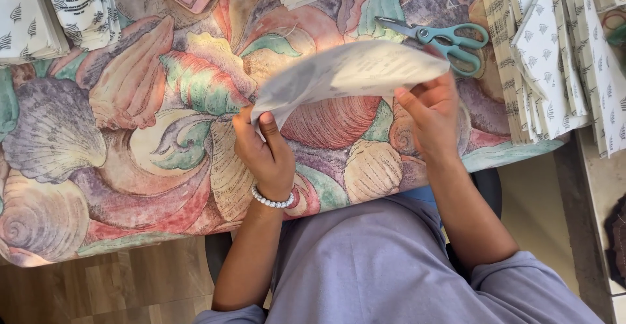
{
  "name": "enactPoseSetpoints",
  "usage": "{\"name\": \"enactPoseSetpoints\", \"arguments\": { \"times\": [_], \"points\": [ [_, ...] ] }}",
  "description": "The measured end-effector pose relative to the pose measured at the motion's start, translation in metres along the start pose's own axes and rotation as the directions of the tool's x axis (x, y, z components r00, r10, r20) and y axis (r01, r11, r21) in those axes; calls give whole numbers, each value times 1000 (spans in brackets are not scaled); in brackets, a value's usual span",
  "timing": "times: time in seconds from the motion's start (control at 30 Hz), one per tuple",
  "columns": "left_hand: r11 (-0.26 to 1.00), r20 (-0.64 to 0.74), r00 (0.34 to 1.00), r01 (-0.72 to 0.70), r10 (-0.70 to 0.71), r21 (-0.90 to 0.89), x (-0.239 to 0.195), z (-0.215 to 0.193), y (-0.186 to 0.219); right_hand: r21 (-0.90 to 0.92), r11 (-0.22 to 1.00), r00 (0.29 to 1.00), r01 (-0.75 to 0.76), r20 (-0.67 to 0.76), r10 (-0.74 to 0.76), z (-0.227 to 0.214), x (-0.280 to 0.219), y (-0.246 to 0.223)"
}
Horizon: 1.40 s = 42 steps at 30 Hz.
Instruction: The person is manually folding patterned paper sheets into triangular shapes on a table.
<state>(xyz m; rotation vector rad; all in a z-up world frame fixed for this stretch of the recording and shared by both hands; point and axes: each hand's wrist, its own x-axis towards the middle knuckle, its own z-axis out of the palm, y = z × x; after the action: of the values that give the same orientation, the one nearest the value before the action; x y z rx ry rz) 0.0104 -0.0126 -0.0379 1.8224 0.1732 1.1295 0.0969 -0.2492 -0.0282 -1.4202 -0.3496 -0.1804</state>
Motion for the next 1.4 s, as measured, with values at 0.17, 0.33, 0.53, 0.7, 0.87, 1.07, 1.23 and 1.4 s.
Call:
{"name": "enactPoseSetpoints", "arguments": {
  "times": [0.17, 0.33, 0.53, 0.7, 0.87, 1.07, 1.23, 1.4],
  "points": [
    [990, 49, 997, 49, -56, 133, 0, -6, 8, -476, 819, 937, 321, 35, -347, 6, 30, -34],
    [994, 63, 997, 49, -55, 95, 3, -5, 10, -329, 582, 659, 744, 506, -556, 37, 75, -62],
    [989, 44, 997, 63, -70, 135, 1, -6, 5, -289, 569, 624, 770, 529, -576, 43, 85, -52],
    [975, 75, 974, 209, -214, 77, 8, -11, 23, -353, 628, 703, 693, 524, -481, 43, 79, -74],
    [905, 293, 863, 424, -411, 21, 5, -50, 53, -447, 690, 761, 570, 603, -239, 46, 75, -114],
    [971, 396, 905, 64, -154, 232, 42, -52, 35, -515, 815, 718, 266, 670, 190, 61, 71, -39],
    [774, 658, 718, -544, 228, 325, 71, -8, -51, -569, 646, 732, 508, 681, 24, 58, 59, 32],
    [769, 770, 593, -598, 235, 226, 75, -10, -87, -595, 592, 740, 544, 673, -5, 58, 56, 30]
  ]
}}
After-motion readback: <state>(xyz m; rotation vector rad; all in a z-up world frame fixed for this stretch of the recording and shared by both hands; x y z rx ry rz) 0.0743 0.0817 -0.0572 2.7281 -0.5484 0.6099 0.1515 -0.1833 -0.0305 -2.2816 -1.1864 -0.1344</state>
